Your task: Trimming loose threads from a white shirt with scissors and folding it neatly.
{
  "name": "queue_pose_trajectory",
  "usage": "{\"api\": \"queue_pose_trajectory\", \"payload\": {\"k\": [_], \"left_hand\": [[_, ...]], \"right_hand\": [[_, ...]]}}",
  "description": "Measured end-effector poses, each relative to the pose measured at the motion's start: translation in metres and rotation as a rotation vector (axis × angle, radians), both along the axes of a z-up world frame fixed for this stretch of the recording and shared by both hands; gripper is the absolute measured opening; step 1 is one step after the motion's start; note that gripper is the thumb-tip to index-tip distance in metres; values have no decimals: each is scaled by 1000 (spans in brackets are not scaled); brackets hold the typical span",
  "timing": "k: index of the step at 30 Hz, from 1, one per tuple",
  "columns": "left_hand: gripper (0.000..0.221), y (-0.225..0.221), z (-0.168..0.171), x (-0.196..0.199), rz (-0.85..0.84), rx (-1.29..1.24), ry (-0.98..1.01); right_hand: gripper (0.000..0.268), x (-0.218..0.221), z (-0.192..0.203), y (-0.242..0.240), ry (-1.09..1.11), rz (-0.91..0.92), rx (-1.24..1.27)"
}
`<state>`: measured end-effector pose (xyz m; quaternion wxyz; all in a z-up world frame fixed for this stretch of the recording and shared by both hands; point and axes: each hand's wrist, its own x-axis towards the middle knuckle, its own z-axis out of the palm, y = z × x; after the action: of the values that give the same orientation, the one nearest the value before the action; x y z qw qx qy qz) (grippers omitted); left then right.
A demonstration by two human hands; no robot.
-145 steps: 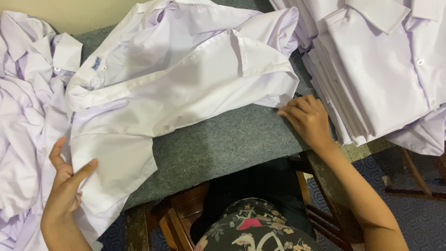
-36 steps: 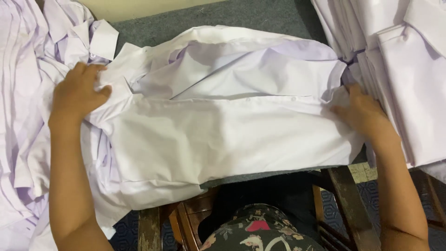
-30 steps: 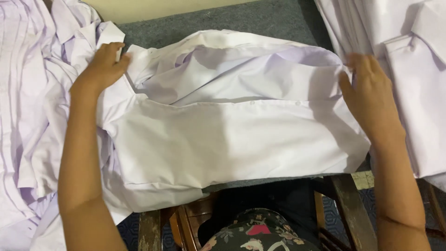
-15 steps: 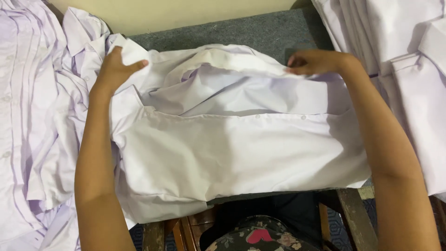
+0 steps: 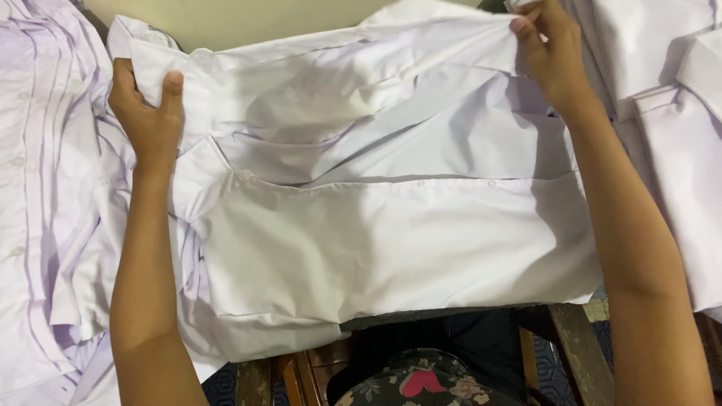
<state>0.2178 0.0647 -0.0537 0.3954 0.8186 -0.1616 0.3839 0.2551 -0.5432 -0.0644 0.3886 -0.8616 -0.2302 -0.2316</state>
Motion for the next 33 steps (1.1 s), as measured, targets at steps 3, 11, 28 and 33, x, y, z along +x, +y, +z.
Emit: {"api": "queue_pose_trajectory", "payload": {"k": [3,11,28,33], "left_hand": [[57,11,-12,7,81,90,-94],[26,13,-16,-15,21,246,-95],[34,29,3,-60,-174,-111,279],[44,30,6,-72,-133,-1,334]], "right_hand": [[25,3,3,9,90,168,249],[15,-47,68,29,806,205,-142],[102,-29,24,48,1059,92,-755],[40,-28,20,30,678,44,-747]]}}
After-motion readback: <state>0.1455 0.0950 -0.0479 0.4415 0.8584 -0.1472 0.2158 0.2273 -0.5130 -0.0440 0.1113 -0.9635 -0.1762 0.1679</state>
